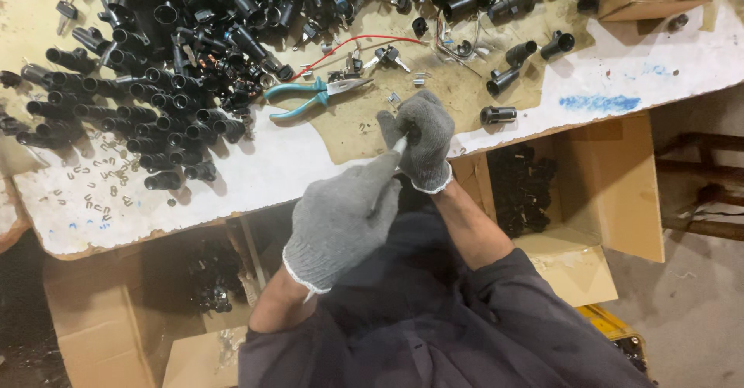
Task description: The person picks black plastic fittings from a large pile on the workbench and presses small metal clips into each fitting by hand, occasionally using pliers to adjust parts, and places completed fittings aside. They repeat this assembly cycle on one fitting at a time throughout the episode.
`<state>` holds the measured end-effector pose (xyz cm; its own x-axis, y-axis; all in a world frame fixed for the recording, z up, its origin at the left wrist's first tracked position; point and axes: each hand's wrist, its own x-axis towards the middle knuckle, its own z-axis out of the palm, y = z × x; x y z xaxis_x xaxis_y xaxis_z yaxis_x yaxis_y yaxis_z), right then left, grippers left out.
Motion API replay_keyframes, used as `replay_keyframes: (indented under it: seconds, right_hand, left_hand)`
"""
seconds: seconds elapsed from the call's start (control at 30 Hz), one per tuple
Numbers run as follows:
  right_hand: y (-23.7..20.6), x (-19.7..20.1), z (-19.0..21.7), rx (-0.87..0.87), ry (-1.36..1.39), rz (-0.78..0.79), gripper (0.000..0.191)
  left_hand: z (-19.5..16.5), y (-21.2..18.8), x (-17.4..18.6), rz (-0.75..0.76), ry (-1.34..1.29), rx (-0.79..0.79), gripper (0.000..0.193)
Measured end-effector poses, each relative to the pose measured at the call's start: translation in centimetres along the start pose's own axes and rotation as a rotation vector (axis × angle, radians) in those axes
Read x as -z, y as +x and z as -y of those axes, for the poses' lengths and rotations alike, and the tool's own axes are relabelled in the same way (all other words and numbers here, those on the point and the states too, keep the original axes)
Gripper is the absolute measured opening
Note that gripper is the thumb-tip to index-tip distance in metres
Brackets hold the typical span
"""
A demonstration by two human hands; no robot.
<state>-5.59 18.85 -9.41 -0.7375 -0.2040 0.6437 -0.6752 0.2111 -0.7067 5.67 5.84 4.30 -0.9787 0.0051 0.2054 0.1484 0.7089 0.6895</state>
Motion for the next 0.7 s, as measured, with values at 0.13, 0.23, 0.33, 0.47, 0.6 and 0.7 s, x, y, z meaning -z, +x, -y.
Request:
replay_keyframes:
  seconds: [0.13,0.23,0.33,0.47,0.6,0.7]
  right_hand:
    - [-0.03,0.08,0.00,-0.019,0.015,0.016,0.035]
    - [0.05,0.03,0.06,-0.021,0.006,0.014,0.036]
    - [0.14,0.11,0.09,0.012,0.026,0.023,0.033]
    - [0.01,0.27,0.05,0.019,0.045,0.031,0.033]
    - [-0.07,0.11,-0.20,0.026,0.040,0.017,0.034]
    - [-0.08,0.13,-0.17,0.029,0.018,0.009,0.033]
  left_hand:
    - [0.18,0.04,-0.26,0.033,0.216,-0.148,0.034]
    - [0.35,-0.04,-0.26,0.041,0.266,-0.175,0.032]
    - [0.43,-0.19,-0.26,0.070,0.298,-0.173,0.031]
    - [0.70,-0.17,-0.53,0.062,0.267,-0.198,0.031]
    - [0.74,-0.04,-0.62,0.064,0.254,-0.189,0.031]
    - [0.22,-0.04,-0.38,0.068,0.332,-0.170,0.038]
